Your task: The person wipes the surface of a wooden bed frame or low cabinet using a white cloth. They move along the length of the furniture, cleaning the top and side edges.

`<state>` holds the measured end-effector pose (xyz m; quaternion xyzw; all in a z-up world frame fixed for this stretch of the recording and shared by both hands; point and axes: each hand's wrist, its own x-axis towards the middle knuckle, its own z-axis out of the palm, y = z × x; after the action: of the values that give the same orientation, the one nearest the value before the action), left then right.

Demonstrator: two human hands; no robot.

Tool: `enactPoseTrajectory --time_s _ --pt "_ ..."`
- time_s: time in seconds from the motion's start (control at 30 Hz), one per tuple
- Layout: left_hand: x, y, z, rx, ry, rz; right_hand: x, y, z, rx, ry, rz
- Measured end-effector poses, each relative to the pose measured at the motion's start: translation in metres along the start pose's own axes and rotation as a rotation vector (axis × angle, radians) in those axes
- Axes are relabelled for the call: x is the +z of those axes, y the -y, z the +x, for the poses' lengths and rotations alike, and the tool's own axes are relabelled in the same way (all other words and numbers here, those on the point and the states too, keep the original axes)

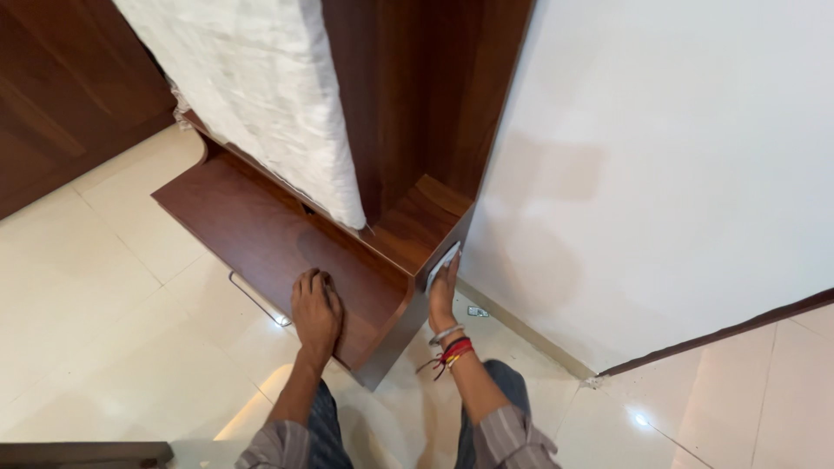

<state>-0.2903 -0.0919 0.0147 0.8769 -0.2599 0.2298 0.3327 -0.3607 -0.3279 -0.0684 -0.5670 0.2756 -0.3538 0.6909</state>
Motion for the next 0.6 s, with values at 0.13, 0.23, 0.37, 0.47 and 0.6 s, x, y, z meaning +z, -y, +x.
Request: enactPoseTrajectory --time_s 0.13,0.23,0.37,0.47,0.6 --pt "0.009 0.007 0.0 0.168 0.11 0.07 -0.028 -0.01 0.025 0.082 0.071 0.008" --pt "0.012 0.007 0.011 0.258 0.192 0.04 -0.026 0.028 0.013 -0.106 0.119 -0.174" --pt "0.012 0.002 0.013 0.3 0.287 0.071 -0.026 0.036 -0.009 -0.287 0.163 -0.315" --pt "0.008 -0.007 0.01 0.309 0.329 0.008 -0.032 0.004 -0.007 -0.05 0.166 -0.243" --pt "0.019 -0.052 -0.014 0.401 0.282 -0.249 -0.03 0.006 0.008 -0.174 0.115 -0.224"
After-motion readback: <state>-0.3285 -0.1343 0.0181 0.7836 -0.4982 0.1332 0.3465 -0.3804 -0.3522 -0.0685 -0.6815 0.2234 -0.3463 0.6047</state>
